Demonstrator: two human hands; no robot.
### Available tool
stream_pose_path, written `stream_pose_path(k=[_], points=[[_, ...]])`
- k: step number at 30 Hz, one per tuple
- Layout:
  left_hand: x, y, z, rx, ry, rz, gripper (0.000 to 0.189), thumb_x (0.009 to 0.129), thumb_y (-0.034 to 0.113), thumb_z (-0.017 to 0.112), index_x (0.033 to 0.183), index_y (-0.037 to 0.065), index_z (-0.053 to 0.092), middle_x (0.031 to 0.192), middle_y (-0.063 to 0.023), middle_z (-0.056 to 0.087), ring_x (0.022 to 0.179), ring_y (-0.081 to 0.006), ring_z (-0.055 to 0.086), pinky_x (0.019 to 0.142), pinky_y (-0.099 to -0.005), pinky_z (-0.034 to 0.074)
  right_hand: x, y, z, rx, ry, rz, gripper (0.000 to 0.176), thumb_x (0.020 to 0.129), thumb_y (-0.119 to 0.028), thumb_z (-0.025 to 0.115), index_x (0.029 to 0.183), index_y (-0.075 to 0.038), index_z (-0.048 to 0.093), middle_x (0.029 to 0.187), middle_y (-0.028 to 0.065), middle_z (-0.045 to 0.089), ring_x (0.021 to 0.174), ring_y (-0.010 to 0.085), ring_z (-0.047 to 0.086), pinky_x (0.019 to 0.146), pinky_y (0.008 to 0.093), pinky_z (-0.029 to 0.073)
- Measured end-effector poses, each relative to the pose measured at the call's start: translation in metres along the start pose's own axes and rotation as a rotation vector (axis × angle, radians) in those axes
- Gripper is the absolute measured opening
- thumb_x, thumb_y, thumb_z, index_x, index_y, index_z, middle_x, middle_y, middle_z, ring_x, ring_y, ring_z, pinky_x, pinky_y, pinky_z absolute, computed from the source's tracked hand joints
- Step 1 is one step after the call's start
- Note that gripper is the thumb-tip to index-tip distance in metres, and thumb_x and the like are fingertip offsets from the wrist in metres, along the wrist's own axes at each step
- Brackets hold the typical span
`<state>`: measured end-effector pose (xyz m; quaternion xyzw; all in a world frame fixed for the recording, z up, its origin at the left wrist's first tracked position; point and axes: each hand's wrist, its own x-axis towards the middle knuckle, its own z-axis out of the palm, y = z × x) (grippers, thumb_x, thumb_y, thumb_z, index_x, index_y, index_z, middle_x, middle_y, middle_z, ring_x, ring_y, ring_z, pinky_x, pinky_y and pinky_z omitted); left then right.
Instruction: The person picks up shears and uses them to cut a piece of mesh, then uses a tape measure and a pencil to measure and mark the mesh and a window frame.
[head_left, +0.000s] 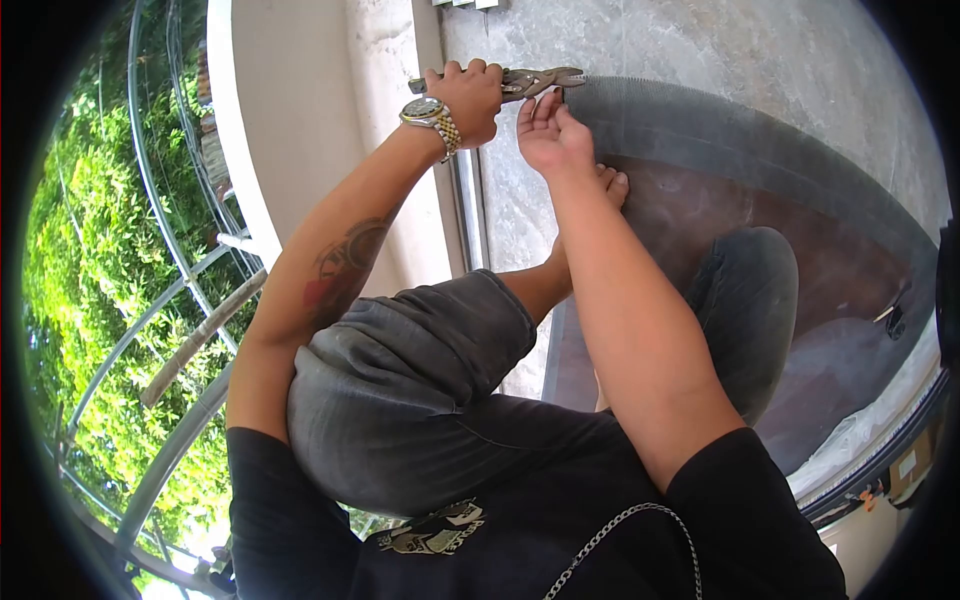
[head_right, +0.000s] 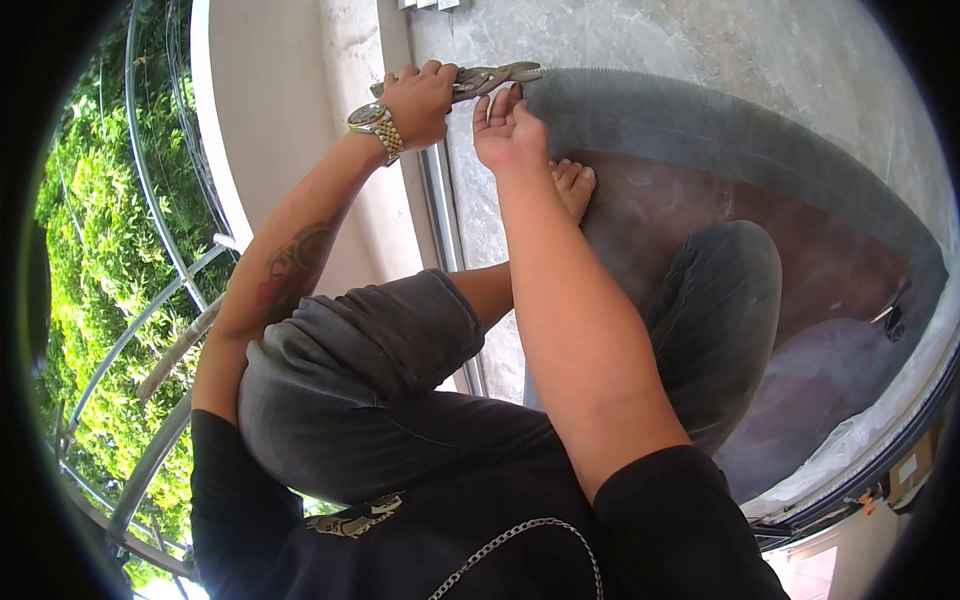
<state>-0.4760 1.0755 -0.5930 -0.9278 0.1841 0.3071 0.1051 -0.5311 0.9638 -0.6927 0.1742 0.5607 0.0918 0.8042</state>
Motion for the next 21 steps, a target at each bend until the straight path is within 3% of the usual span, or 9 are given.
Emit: stream_pose_path(k=[17,21], points=[[0.0011,0.0069,-0.0014,0.007,0.002,-0.05,0.036,0.079,0.008,0.062,0.114,0.001,0.055,0.115,-0.0171,0.06,0.108,-0.0392,0.059,0.089,-0.0546,0.047,-0.0015,-0.0025,0.0074,0.01,0.075,0.013,0.024,0.106,-0.018,0.039,0.103,-0.006,0.059,0.096,0.0006,0.065,0.085,0.0121,0.064,0.086,0.0394,0.052],[0.0045,0.0018,-0.0015,-0.044,-0.047,-0.053,0.035,0.079,0.008,0.063,0.112,0.001,0.054,0.115,-0.0174,0.06,0.109,-0.0392,0.058,0.09,-0.0551,0.047,0.0043,-0.0031,0.005,-0.016,0.032,0.03,0.025,0.107,-0.022,0.035,0.109,-0.009,0.057,0.104,-0.0032,0.063,0.091,0.01,0.061,0.091,0.0394,0.05]])
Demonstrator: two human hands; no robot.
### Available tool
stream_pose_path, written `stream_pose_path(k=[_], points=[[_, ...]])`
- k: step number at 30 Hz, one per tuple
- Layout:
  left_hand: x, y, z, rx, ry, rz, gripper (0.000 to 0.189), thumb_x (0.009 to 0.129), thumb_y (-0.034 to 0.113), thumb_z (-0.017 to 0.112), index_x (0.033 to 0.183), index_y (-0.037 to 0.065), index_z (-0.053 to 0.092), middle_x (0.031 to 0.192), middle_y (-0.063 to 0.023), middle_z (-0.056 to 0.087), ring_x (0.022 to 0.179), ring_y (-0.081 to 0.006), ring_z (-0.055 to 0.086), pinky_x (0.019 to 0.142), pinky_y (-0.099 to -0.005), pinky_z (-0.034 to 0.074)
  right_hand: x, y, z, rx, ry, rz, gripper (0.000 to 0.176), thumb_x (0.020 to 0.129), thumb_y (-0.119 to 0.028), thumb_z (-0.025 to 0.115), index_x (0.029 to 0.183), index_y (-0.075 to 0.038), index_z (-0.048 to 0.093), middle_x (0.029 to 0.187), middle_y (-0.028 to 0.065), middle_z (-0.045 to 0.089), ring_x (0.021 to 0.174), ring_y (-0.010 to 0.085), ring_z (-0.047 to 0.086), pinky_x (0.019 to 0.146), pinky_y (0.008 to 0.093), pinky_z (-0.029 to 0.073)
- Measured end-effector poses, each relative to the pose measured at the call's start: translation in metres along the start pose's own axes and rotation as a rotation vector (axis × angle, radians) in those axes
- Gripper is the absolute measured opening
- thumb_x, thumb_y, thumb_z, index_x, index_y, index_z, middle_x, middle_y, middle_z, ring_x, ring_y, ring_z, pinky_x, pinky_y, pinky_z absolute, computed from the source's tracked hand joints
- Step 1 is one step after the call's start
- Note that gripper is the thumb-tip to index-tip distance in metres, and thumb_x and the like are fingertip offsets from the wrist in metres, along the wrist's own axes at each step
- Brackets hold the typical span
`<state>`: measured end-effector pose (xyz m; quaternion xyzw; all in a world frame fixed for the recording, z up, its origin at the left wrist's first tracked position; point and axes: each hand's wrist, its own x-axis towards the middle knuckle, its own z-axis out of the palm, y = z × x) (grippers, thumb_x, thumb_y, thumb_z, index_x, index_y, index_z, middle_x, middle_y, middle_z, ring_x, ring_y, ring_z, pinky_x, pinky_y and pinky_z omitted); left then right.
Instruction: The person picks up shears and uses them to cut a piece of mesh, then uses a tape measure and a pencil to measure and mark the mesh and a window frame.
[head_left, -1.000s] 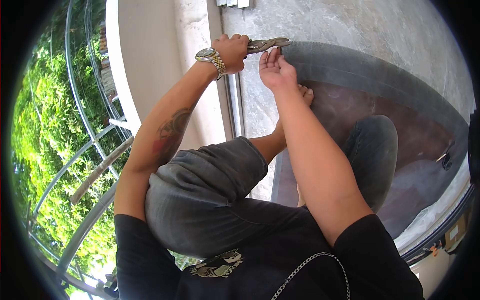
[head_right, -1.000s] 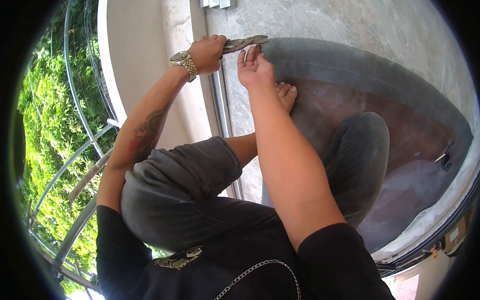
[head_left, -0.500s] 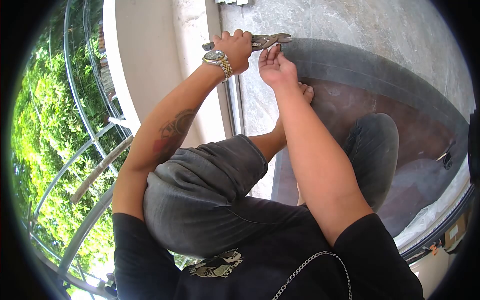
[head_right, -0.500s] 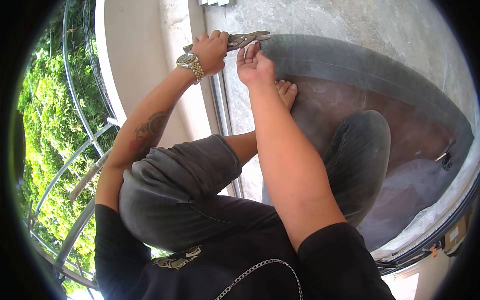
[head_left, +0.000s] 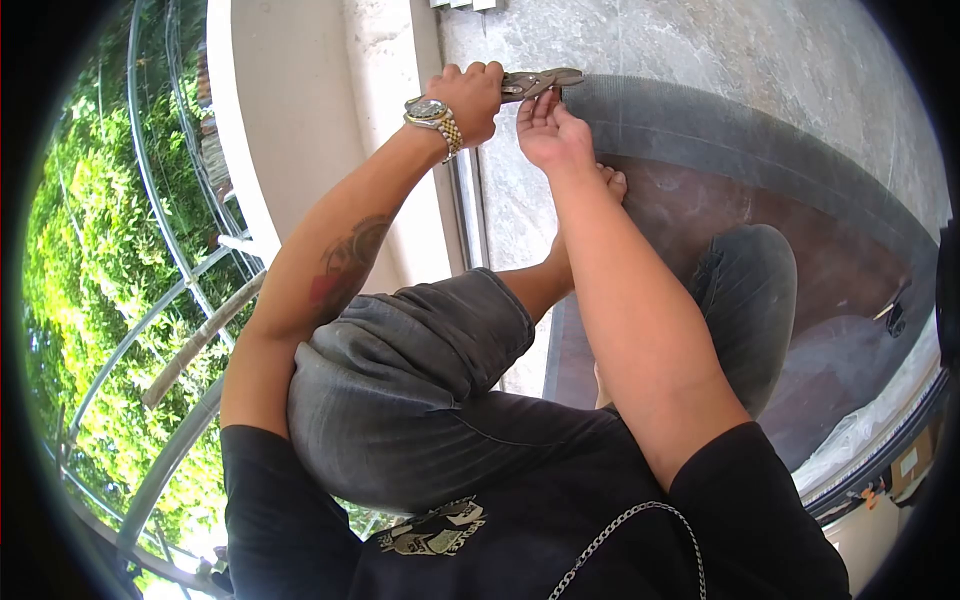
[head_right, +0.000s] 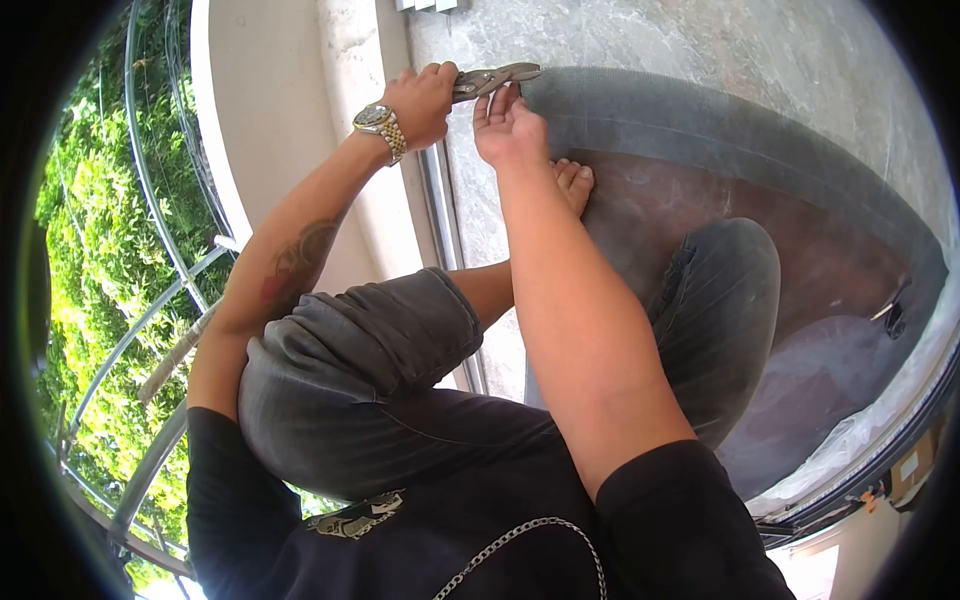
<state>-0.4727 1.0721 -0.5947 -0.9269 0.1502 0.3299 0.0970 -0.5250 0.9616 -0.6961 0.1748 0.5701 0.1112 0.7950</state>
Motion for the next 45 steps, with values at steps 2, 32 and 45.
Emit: stream_pose_path(k=[2,32,45], points=[[0.003,-0.006,0.005,-0.012,0.028,0.048,0.036,0.079,0.003,0.059,0.114,0.002,0.051,0.111,-0.0173,0.06,0.103,-0.0401,0.059,0.086,-0.0543,0.048,0.001,-0.001,0.001,0.015,-0.015,0.0,0.025,0.107,-0.022,0.035,0.111,-0.01,0.056,0.106,-0.0031,0.063,0.093,0.0103,0.06,0.092,0.0397,0.05],[-0.015,-0.01,-0.009,0.172,0.181,-0.035,0.029,0.08,0.011,0.059,0.107,0.0,0.055,0.105,-0.0164,0.062,0.097,-0.0364,0.062,0.089,-0.0531,0.046,-0.012,0.0,-0.001,-0.014,0.0,-0.019,0.026,0.106,-0.019,0.039,0.101,-0.005,0.061,0.096,0.0021,0.065,0.088,0.0142,0.062,0.087,0.0404,0.053],[-0.02,0.002,-0.016,0.275,0.218,-0.01,0.028,0.081,0.01,0.06,0.106,0.0,0.055,0.102,-0.0166,0.061,0.096,-0.0344,0.06,0.081,-0.0512,0.048,-0.008,-0.004,-0.004,-0.01,-0.022,0.046,0.026,0.107,-0.024,0.037,0.107,-0.008,0.058,0.103,-0.0011,0.062,0.092,0.0126,0.061,0.088,0.0403,0.053]])
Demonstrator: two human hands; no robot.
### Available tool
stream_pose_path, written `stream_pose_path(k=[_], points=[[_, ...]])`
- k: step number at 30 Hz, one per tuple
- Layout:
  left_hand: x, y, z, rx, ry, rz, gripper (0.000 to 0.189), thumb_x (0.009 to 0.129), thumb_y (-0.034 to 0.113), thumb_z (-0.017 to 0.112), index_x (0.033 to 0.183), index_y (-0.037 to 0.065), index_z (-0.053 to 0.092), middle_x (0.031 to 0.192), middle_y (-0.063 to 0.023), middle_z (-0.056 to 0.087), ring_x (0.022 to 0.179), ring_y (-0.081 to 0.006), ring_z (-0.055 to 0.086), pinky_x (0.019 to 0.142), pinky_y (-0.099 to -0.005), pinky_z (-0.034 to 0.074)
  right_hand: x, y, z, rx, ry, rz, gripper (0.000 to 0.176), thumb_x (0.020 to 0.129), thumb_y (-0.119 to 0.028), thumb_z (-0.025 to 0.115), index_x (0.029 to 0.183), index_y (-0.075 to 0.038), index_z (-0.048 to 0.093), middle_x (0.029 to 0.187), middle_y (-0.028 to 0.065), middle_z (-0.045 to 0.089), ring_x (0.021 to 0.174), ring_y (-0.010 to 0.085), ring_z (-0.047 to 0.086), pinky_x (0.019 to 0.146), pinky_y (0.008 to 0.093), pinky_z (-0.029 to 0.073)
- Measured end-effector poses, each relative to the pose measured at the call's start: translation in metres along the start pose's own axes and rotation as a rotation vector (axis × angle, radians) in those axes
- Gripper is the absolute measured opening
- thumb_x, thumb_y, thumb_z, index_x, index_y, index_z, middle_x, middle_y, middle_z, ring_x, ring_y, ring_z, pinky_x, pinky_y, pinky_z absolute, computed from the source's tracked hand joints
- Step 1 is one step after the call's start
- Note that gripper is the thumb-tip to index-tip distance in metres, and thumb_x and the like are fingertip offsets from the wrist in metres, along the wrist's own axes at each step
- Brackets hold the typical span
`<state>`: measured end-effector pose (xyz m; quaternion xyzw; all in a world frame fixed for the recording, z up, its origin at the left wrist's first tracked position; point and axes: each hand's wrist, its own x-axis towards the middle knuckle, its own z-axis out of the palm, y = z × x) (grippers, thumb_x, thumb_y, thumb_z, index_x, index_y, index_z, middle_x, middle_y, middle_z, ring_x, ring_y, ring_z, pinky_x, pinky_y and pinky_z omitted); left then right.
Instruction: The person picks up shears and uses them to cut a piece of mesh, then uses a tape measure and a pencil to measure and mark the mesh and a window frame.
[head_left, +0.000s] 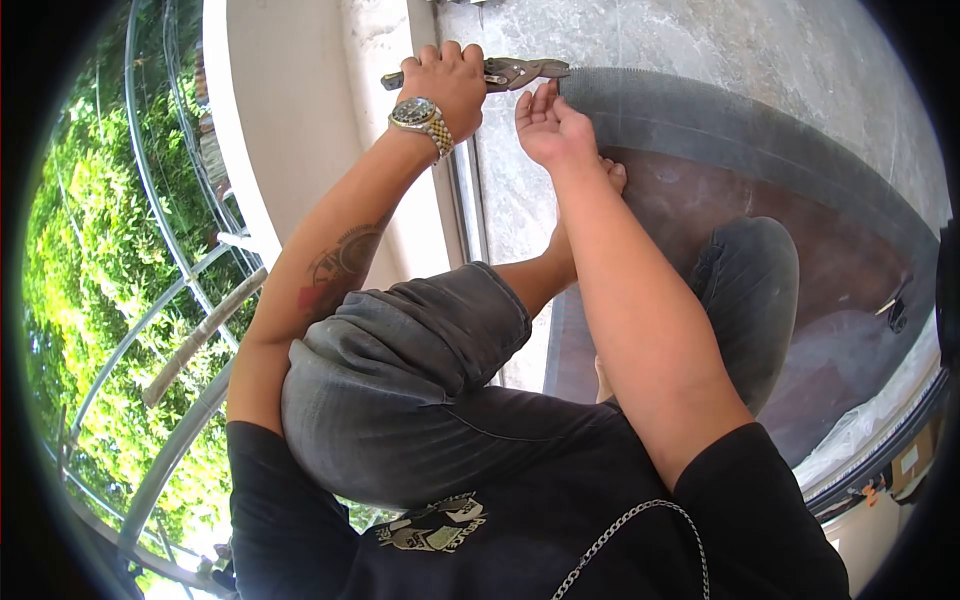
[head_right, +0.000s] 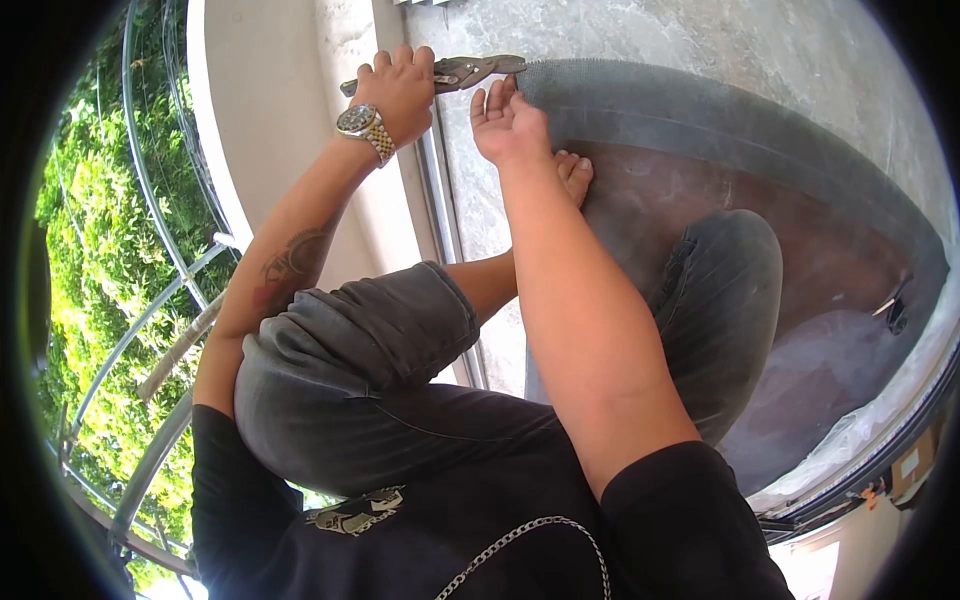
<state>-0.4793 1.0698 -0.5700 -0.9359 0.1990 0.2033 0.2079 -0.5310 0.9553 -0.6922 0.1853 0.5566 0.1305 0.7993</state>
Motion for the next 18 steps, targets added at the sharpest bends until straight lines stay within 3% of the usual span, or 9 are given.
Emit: stream_pose_path(k=[6,8,18], points=[[-0.003,0.001,0.009,-0.084,-0.027,-0.038,0.028,0.08,0.01,0.06,0.106,0.0,0.054,0.101,-0.0184,0.06,0.095,-0.0365,0.06,0.081,-0.0526,0.048,-0.002,0.001,0.002,0.011,-0.003,-0.015,0.025,0.106,-0.022,0.038,0.107,-0.007,0.058,0.101,0.0,0.062,0.09,0.0133,0.061,0.089,0.04,0.052],[-0.003,0.001,0.011,-0.129,-0.033,-0.05,0.028,0.08,0.01,0.059,0.106,0.0,0.054,0.1,-0.0187,0.06,0.095,-0.037,0.06,0.081,-0.0529,0.048,-0.005,0.001,0.003,0.005,0.012,-0.021,0.026,0.106,-0.018,0.038,0.101,-0.004,0.06,0.093,0.0031,0.065,0.086,0.0151,0.063,0.086,0.0409,0.053],[0.003,-0.001,0.003,-0.074,-0.008,0.001,0.024,0.083,0.011,0.058,0.105,0.002,0.057,0.098,-0.0187,0.063,0.093,-0.0353,0.065,0.08,-0.0473,0.052,-0.004,0.0,0.0,0.012,-0.014,-0.024,0.027,0.106,-0.019,0.037,0.1,-0.005,0.06,0.092,0.003,0.065,0.085,0.0151,0.063,0.086,0.0404,0.053]])
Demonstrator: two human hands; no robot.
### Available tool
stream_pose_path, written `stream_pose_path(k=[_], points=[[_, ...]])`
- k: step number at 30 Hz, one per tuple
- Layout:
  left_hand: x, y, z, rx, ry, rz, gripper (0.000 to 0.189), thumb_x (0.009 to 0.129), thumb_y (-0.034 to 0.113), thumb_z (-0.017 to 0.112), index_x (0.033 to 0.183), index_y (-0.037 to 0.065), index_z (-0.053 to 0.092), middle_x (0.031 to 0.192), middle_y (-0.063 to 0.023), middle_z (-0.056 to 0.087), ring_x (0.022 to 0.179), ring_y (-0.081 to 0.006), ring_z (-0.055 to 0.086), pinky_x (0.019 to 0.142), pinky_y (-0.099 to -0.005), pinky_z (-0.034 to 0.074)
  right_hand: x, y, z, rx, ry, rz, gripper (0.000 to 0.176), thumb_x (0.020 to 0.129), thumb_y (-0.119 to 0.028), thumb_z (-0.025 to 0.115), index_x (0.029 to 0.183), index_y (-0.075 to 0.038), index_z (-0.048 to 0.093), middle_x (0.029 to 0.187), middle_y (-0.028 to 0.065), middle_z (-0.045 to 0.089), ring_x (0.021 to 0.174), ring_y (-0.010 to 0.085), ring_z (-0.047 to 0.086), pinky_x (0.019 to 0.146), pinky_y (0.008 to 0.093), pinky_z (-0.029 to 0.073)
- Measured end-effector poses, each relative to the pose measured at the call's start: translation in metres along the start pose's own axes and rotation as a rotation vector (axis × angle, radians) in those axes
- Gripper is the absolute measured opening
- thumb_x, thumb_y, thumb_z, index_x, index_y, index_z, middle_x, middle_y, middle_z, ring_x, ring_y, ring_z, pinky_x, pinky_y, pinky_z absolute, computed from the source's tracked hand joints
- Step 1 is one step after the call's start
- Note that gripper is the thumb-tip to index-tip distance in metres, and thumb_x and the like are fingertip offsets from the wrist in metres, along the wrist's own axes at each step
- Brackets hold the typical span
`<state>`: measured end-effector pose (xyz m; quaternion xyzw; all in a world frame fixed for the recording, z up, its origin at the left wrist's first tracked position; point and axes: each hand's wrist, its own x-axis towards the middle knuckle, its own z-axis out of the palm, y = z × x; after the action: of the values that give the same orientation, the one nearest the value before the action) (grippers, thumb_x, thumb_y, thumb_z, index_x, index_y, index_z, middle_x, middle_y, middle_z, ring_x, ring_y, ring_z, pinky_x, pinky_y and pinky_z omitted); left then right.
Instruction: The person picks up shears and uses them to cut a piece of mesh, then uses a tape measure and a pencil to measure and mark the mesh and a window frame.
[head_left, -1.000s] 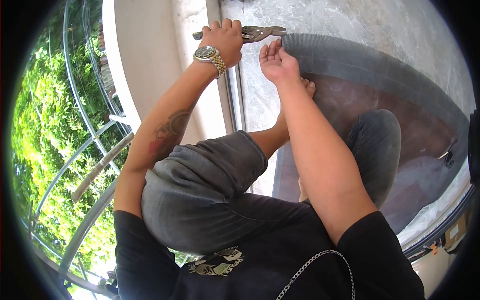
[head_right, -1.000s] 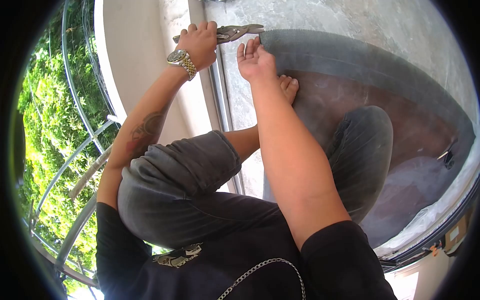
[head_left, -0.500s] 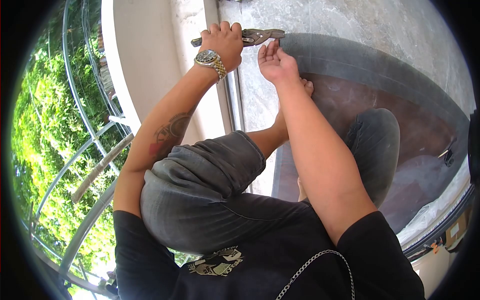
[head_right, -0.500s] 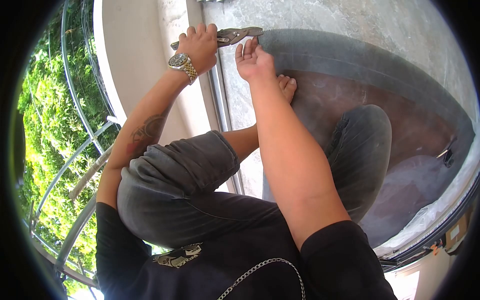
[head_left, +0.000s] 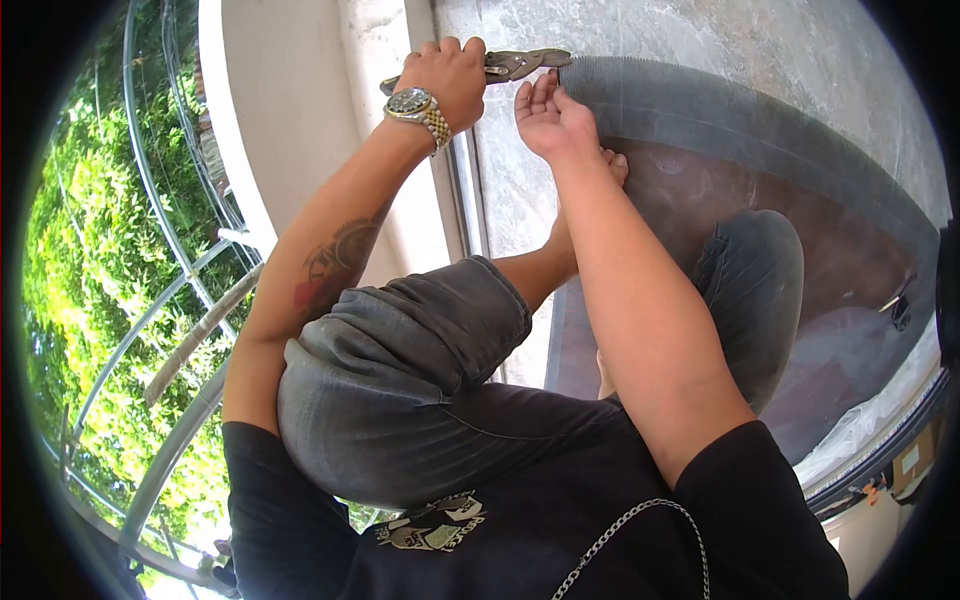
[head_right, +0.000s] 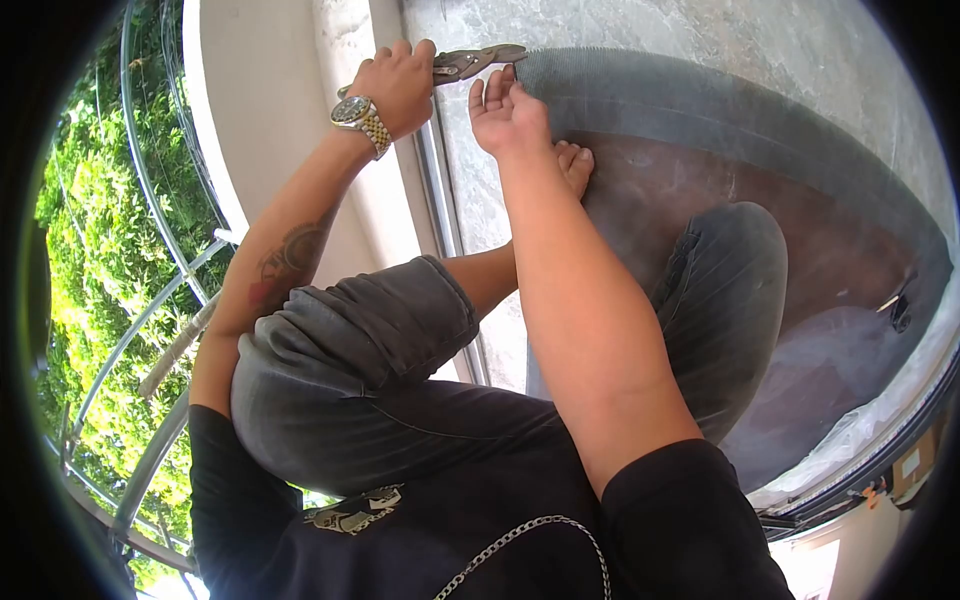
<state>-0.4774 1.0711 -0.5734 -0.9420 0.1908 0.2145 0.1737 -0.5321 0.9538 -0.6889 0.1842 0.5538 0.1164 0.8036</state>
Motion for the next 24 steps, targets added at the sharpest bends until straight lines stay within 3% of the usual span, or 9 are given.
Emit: stream_pose_path(k=[10,14,15,17,18,20,22,23,24], points=[[0.011,-0.008,-0.025,-0.15,-0.259,0.01,0.02,0.082,0.009,0.054,0.1,0.003,0.061,0.087,-0.0176,0.07,0.081,-0.037,0.069,0.073,-0.0451,0.056,-0.003,0.001,0.001,0.009,-0.006,-0.001,0.027,0.106,-0.018,0.036,0.105,-0.003,0.058,0.098,0.005,0.065,0.092,0.0166,0.063,0.089,0.0417,0.052],[0.01,-0.008,-0.006,-0.159,-0.185,0.046,0.022,0.082,0.011,0.055,0.101,0.003,0.061,0.087,-0.0171,0.07,0.08,-0.037,0.069,0.073,-0.0441,0.056,-0.012,-0.004,-0.001,-0.021,-0.035,0.066,0.03,0.106,-0.017,0.036,0.123,0.003,0.052,0.12,0.0098,0.062,0.115,0.0229,0.058,0.1,0.0453,0.049],[0.011,-0.011,0.011,-0.16,-0.049,0.049,0.023,0.081,0.008,0.053,0.103,0.004,0.06,0.089,-0.0169,0.069,0.084,-0.0357,0.068,0.074,-0.0455,0.055,-0.02,-0.008,-0.001,-0.018,-0.038,0.059,0.03,0.106,-0.017,0.036,0.123,0.003,0.052,0.12,0.0098,0.062,0.115,0.0229,0.058,0.1,0.0453,0.049],[0.018,-0.014,0.018,-0.164,0.095,0.054,0.026,0.08,0.006,0.052,0.105,0.004,0.059,0.092,-0.0167,0.069,0.087,-0.0344,0.067,0.076,-0.0469,0.053,-0.045,-0.019,-0.003,-0.518,-0.06,0.084,0.037,0.103,-0.016,0.041,0.133,0.006,0.043,0.134,0.0135,0.055,0.126,0.0284,0.052,0.105,0.0487,0.045],[0.021,-0.015,0.014,-0.115,-0.006,0.017,0.028,0.081,0.01,0.054,0.108,0.004,0.058,0.102,-0.0178,0.068,0.093,-0.0326,0.067,0.08,-0.0463,0.053,-0.058,-0.03,-0.005,-0.525,-0.066,0.077,0.037,0.103,-0.016,0.041,0.133,0.006,0.043,0.134,0.0135,0.055,0.126,0.0284,0.052,0.105,0.0487,0.045],[0.032,-0.019,0.012,-0.203,-0.247,-0.052,0.031,0.084,0.014,0.053,0.113,0.004,0.055,0.118,-0.0175,0.064,0.104,-0.0284,0.065,0.09,-0.0452,0.05,-0.088,-0.063,-0.009,-1.065,-0.178,-0.047,0.043,0.1,-0.018,0.05,0.135,0.005,0.043,0.134,0.0162,0.056,0.123,0.0305,0.054,0.103,0.0473,0.045],[0.038,-0.017,0.015,-0.387,-0.491,-0.086,0.029,0.088,0.015,0.048,0.115,0.005,0.055,0.124,-0.0161,0.062,0.111,-0.0262,0.062,0.096,-0.0448,0.047,-0.141,-0.098,0.012,-1.375,-0.176,-0.285,0.047,0.097,-0.022,0.056,0.133,0.004,0.045,0.129,0.0177,0.06,0.118,0.0296,0.058,0.1,0.0441,0.046],[0.029,-0.009,0.016,-0.391,-0.519,-0.032,0.029,0.088,0.015,0.048,0.114,0.005,0.055,0.124,-0.0161,0.062,0.111,-0.0264,0.062,0.096,-0.0448,0.047,-0.166,-0.115,0.017,-1.494,-0.168,-0.51,0.032,0.096,-0.017,0.058,0.123,0.0,0.057,0.118,0.0146,0.066,0.107,0.0247,0.064,0.089,0.0337,0.05],[0.017,0.003,0.014,-0.405,-0.534,0.013,0.029,0.089,0.015,0.047,0.114,0.004,0.055,0.124,-0.016,0.062,0.111,-0.0266,0.061,0.096,-0.0448,0.046,-0.19,-0.138,0.021,-1.714,-0.163,-0.749,0.029,0.095,-0.016,0.058,0.119,0.0,0.06,0.119,0.0137,0.066,0.108,0.0216,0.063,0.091,0.0324,0.048]])
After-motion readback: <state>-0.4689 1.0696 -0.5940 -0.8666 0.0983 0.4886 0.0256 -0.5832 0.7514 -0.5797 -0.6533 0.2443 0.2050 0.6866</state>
